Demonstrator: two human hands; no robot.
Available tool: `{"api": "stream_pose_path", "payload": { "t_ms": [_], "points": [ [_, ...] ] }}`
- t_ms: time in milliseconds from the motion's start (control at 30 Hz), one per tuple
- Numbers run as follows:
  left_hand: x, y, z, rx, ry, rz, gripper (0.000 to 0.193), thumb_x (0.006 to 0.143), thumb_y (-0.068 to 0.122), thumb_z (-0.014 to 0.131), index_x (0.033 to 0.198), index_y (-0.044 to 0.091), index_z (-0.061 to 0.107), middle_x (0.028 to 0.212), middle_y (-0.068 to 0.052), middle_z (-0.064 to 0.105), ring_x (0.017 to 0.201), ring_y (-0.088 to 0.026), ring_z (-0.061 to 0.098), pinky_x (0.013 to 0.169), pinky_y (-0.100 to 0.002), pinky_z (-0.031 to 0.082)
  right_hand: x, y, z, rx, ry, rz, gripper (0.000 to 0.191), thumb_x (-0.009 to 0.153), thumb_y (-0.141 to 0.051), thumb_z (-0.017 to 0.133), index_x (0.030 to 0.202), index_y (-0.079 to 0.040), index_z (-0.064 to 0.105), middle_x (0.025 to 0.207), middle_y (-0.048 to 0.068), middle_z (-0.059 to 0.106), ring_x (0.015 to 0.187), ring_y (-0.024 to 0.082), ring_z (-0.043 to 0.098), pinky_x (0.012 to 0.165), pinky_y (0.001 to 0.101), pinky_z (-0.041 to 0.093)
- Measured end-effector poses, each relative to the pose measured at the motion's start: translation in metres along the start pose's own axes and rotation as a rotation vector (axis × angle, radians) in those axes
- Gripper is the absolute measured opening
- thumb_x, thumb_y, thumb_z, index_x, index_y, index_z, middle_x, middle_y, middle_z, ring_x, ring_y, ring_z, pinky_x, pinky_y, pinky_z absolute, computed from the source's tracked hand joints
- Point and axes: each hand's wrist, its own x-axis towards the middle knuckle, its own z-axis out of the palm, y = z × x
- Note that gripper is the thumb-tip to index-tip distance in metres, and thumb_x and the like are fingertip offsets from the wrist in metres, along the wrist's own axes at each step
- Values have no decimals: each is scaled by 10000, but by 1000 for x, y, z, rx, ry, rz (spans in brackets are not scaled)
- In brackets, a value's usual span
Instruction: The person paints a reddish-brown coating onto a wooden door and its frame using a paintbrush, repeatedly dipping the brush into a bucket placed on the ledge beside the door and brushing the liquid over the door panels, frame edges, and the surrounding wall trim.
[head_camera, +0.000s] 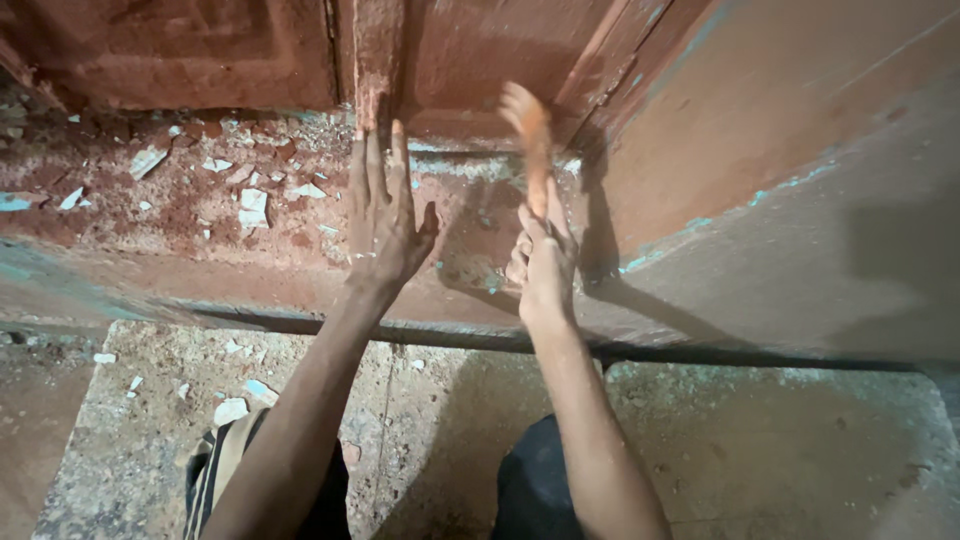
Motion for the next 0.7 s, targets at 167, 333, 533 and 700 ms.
{"api": "stream_pose_path", "payload": {
  "t_ms": [167, 333, 533, 700],
  "points": [
    [3, 2, -3, -40, 15, -17, 1061, 836, 170, 768, 1662, 52, 114, 1657, -324, 191, 1536, -503, 221, 1287, -546, 248, -10, 8, 15, -90, 213, -48, 633, 1015, -113, 640, 1581, -332, 462, 763, 21, 364, 462, 31, 316, 364, 202, 270],
    [6, 2, -1, -30, 37, -5, 1066, 844, 208, 797, 1660, 44, 130, 1649, -329, 190, 1531, -517, 226, 1276, -577, 254, -30, 5, 38, -188, -128, 30, 660, 966, -52, 513, 1559, -325, 413, 1393, -6, 618, 458, 4, 376, 380, 167, 348],
    [5, -3, -1, -17, 54, 8, 1051, 884, 231, 805, 1663, 57, 122, 1658, -335, 190, 1553, -497, 201, 1293, -561, 238, -46, -1, 43, -194, -323, 137, 675, 977, -30, 503, 1595, -289, 418, 1346, 65, 605, 485, 2, 365, 399, 160, 332],
    [5, -1, -1, -18, -8, -32, 1059, 855, 221, 797, 1656, 18, 135, 1637, -345, 196, 1534, -508, 208, 1280, -577, 235, -30, -11, 26, -154, -67, 95, 652, 969, -97, 532, 1568, -311, 390, 838, -59, 652, 448, 22, 334, 353, 189, 274]
  ]
}}
